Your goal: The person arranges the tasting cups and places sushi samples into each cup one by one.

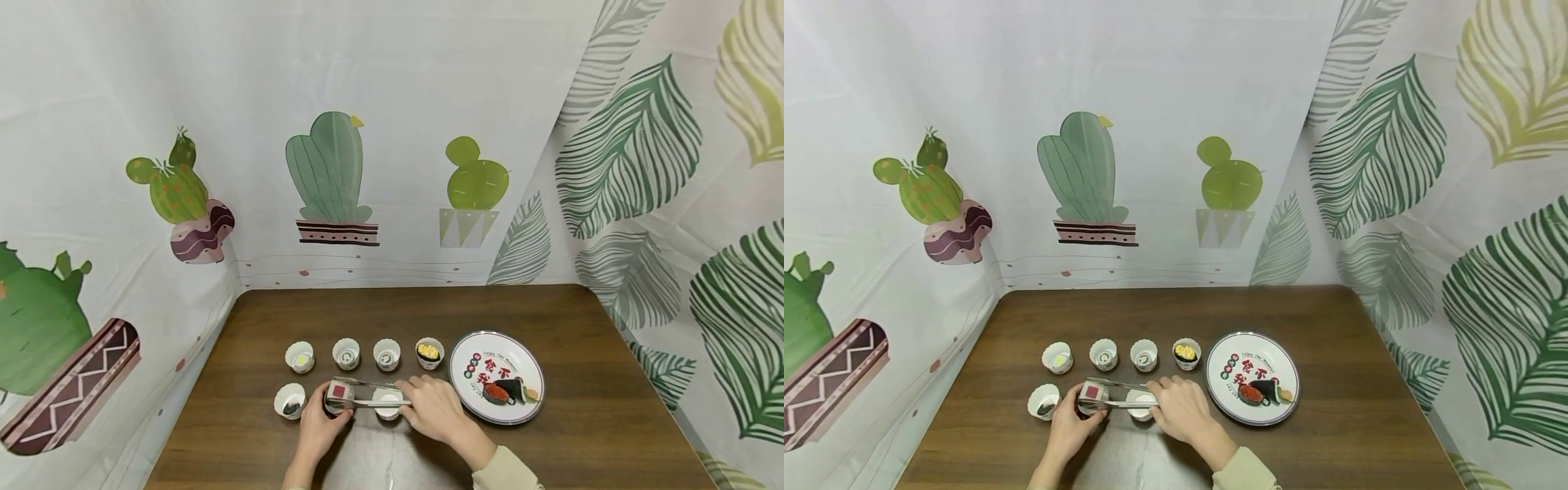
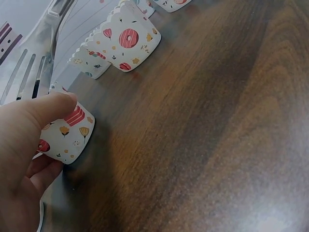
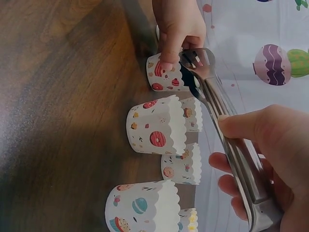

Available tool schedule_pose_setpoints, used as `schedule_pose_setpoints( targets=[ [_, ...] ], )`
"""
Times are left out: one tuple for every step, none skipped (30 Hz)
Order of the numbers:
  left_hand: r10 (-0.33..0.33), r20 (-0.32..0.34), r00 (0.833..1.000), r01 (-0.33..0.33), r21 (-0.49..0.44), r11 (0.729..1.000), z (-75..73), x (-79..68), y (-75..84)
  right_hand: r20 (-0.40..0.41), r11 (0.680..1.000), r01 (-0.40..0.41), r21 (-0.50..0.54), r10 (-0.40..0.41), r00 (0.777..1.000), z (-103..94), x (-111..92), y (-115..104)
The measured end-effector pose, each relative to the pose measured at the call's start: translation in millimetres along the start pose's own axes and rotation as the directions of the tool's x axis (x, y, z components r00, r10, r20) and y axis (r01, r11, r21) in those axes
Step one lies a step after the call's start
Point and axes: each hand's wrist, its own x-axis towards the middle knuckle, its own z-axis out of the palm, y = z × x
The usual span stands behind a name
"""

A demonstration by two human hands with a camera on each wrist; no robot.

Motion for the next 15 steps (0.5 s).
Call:
schedule_pose_setpoints(
  targets=[
    [0.001, 0.000, 1.000, -0.001, -0.001, 1.000, -0.1, 0.0, 0.1, -0.002, 1.000, -0.001, 0.000, 0.001, 1.000, -0.2, -0.1, 0.0],
    [0.002, 0.001, 1.000, -0.002, -0.001, 1.000, -0.2, 0.1, 0.2, -0.004, 1.000, -0.001, 0.000, 0.001, 1.000, -0.4, -0.1, 0.0],
    [0.003, 0.001, 1.000, -0.003, 0.000, 1.000, -0.4, 0.2, 0.4, -0.009, 1.000, -0.001, 0.000, 0.001, 1.000, -0.9, 0.2, 0.1],
    [0.003, 0.002, 1.000, -0.003, -0.001, 1.000, -0.6, 0.2, 0.5, -0.011, 1.000, -0.002, 0.002, 0.002, 1.000, -1.3, 0.4, 0.2],
    [0.003, 0.003, 1.000, -0.003, -0.002, 1.000, -0.8, 0.3, 0.7, -0.014, 1.000, -0.004, 0.005, 0.004, 1.000, -1.7, 0.6, 0.4],
    [0.003, 0.005, 1.000, -0.003, -0.004, 1.000, -1.0, 0.3, 0.9, -0.017, 1.000, -0.007, 0.005, 0.007, 1.000, -2.1, 0.9, 0.7],
    [0.002, 0.007, 1.000, -0.002, -0.005, 1.000, -1.0, 0.4, 0.9, -0.018, 1.000, -0.009, 0.006, 0.010, 1.000, -2.5, 1.0, 1.2],
    [0.000, 0.009, 1.000, 0.000, -0.003, 1.000, -1.0, 0.4, 0.8, -0.019, 1.000, -0.011, 0.007, 0.012, 1.000, -3.1, 1.2, 1.6],
    [-0.001, 0.010, 1.000, 0.001, -0.005, 1.000, -1.0, 0.3, 0.8, -0.019, 1.000, -0.014, 0.008, 0.014, 1.000, -3.5, 1.2, 2.0],
    [-0.002, 0.011, 1.000, 0.002, -0.006, 1.000, -0.9, 0.3, 0.8, -0.019, 1.000, -0.016, 0.011, 0.017, 1.000, -4.0, 1.0, 2.4],
    [-0.002, 0.012, 1.000, 0.002, -0.008, 1.000, -0.8, 0.2, 0.7, -0.020, 1.000, -0.018, 0.012, 0.018, 1.000, -4.3, 0.7, 3.0],
    [-0.003, 0.012, 1.000, 0.003, -0.007, 1.000, -0.7, 0.1, 0.6, -0.022, 1.000, -0.019, 0.013, 0.019, 1.000, -4.7, 0.2, 3.5],
    [-0.003, 0.012, 1.000, 0.003, -0.008, 1.000, -0.5, 0.1, 0.5, -0.025, 1.000, -0.019, 0.014, 0.020, 0.999, -5.1, -0.2, 3.8],
    [-0.003, 0.013, 1.000, 0.003, -0.007, 1.000, -0.4, 0.0, 0.4, -0.030, 1.000, -0.019, 0.016, 0.019, 0.999, -5.5, -0.7, 4.2],
    [-0.003, 0.013, 1.000, 0.003, -0.007, 1.000, -0.4, -0.1, 0.4, -0.034, 1.000, -0.019, 0.019, 0.020, 0.999, -5.9, -1.3, 4.5]
  ],
)
